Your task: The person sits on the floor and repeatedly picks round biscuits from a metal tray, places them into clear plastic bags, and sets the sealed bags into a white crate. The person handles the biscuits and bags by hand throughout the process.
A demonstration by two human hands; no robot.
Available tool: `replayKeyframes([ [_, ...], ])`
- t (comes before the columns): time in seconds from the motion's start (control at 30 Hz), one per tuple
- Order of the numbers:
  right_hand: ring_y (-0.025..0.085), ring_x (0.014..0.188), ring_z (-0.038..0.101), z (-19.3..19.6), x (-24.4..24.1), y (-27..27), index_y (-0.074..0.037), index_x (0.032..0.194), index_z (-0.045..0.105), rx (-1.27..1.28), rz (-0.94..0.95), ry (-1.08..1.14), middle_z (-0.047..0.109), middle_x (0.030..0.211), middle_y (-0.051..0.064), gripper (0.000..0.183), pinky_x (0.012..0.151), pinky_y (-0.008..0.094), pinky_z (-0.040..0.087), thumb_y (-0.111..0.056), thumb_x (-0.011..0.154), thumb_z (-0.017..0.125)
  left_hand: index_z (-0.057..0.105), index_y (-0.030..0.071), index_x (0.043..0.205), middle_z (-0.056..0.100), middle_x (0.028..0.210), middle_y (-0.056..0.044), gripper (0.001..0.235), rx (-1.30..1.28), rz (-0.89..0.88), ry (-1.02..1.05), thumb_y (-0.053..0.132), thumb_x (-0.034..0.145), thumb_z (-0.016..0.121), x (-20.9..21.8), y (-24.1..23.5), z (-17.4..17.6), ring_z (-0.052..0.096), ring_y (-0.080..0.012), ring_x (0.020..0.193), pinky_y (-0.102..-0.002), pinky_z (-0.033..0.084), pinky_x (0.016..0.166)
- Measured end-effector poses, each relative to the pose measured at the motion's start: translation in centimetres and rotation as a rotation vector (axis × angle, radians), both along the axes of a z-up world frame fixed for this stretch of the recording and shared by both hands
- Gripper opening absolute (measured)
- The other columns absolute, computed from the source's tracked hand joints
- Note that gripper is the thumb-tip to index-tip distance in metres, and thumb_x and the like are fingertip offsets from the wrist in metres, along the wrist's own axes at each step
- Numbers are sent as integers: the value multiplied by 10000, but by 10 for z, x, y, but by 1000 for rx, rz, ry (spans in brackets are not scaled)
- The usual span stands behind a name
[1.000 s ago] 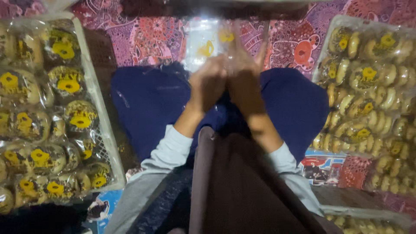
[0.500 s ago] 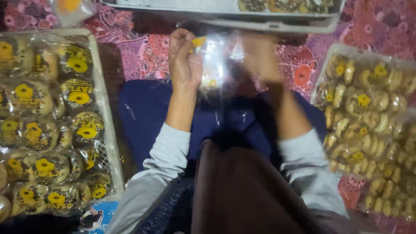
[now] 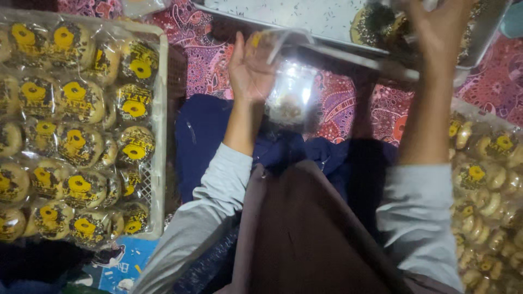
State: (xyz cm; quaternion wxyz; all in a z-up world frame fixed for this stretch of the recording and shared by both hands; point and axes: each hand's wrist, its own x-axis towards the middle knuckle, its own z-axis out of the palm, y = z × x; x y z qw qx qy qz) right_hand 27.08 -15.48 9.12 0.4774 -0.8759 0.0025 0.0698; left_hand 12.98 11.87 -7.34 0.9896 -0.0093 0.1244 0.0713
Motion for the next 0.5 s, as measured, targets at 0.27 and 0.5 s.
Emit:
replayKeyframes([
  [0.27, 306, 1214, 690, 7, -162, 52, 17, 1356, 619, 285, 420, -111, 688, 1318, 169, 571, 1097, 371, 562, -124, 873, 888, 597, 31, 1285, 648, 1285, -188, 343, 278, 139, -140, 332, 1121, 578, -19, -28, 34, 642, -315, 1156, -520, 523, 1118],
  [0.5, 339, 1203, 626, 9, -215, 95, 4, 1285, 695, -44, 213, -496, 585, 1301, 208, 572, 1056, 420, 522, -199, 785, 885, 424, 20, 1499, 606, 1312, -157, 584, 371, 203, -147, 422, 1094, 549, -43, -59, 70, 628, -306, 1181, -510, 519, 1093],
])
